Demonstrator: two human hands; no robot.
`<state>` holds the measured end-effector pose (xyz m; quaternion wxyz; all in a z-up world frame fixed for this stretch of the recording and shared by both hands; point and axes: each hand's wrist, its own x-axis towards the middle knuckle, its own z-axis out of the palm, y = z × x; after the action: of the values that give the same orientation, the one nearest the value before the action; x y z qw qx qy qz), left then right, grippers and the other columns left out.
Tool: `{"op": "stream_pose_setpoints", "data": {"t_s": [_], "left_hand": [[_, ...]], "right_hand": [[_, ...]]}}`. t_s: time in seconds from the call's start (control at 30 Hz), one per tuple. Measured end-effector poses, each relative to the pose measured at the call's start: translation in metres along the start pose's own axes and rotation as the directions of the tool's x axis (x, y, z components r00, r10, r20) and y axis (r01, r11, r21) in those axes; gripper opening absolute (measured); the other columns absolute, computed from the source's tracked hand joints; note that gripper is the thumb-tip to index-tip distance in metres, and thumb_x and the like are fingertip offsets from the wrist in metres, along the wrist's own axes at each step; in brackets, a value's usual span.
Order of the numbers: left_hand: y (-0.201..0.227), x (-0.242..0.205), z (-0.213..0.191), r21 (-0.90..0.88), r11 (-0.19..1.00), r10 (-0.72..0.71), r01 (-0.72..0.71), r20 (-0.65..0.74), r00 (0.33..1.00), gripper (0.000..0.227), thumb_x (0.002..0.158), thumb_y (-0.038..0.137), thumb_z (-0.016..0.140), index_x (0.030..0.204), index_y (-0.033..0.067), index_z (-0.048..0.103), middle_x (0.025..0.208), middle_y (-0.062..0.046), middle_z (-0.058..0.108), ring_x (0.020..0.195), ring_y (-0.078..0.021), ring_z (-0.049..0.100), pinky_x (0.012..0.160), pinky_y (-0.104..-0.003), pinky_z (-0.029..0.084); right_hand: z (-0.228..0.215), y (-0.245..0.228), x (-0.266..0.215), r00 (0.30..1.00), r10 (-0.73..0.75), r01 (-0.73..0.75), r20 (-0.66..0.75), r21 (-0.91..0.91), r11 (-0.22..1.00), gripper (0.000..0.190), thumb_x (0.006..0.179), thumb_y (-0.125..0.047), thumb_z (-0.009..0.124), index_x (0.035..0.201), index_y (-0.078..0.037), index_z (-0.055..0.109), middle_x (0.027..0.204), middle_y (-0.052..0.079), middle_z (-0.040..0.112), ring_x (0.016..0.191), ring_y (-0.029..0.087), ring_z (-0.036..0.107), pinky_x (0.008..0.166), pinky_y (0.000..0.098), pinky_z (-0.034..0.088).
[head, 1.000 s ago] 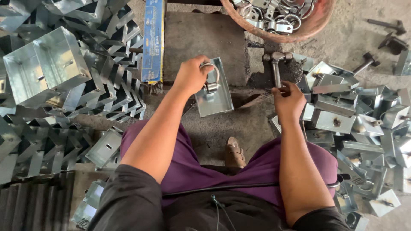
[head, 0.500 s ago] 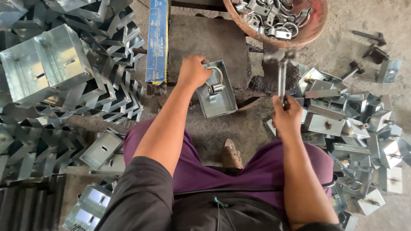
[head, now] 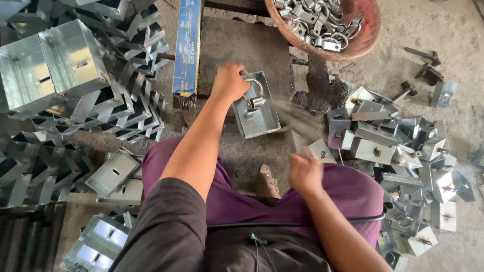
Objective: The person places a metal latch onto a metal box, hammers it into position, and then uses a welding tool to secure the components together with spot welds.
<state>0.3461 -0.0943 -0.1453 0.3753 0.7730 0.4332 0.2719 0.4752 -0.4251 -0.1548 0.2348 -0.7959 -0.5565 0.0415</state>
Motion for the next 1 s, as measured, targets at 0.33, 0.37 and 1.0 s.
{"op": "stream_pose_setpoints", "data": {"t_s": [0.33, 0.37, 1.0], "left_hand": [[0.013, -0.009, -0.008, 0.047, 0.996, -0.083, 0.081, 0.039, 0.996, 0.027, 0.07, 0.013, 0.078, 0.096, 0.0084, 0.071, 0.096, -0.014, 0.074, 0.092, -0.0345, 0.073, 0.078, -0.044, 0.059], [0.012, -0.012, -0.007, 0.063, 0.997, -0.053, 0.051, 0.022, 0.998, 0.026, 0.069, 0.012, 0.079, 0.094, 0.0085, 0.073, 0.096, -0.015, 0.074, 0.092, -0.0351, 0.072, 0.079, -0.044, 0.058], [0.01, -0.012, -0.017, 0.189, 0.981, 0.045, -0.053, 0.045, 0.998, 0.026, 0.071, 0.011, 0.08, 0.095, 0.0075, 0.071, 0.1, -0.013, 0.074, 0.095, -0.0333, 0.072, 0.081, -0.044, 0.058]], "right_hand": [[-0.034, -0.024, 0.007, 0.86, -0.148, 0.474, -0.488, 0.658, 0.585, 0.034, 0.108, -0.048, 0.048, 0.109, -0.016, 0.06, 0.079, 0.002, 0.061, 0.059, 0.012, 0.053, 0.056, 0.0221, 0.042], [-0.031, -0.018, 0.01, 0.771, -0.213, 0.604, -0.601, 0.582, 0.545, 0.034, 0.109, -0.051, 0.046, 0.113, -0.019, 0.057, 0.083, 0.001, 0.063, 0.062, 0.011, 0.056, 0.057, 0.0206, 0.045], [0.006, 0.047, 0.003, 0.723, -0.409, 0.482, -0.557, -0.016, 0.876, 0.033, 0.11, -0.028, 0.06, 0.113, 0.005, 0.058, 0.086, 0.021, 0.063, 0.073, 0.029, 0.066, 0.064, 0.0403, 0.051]]}}
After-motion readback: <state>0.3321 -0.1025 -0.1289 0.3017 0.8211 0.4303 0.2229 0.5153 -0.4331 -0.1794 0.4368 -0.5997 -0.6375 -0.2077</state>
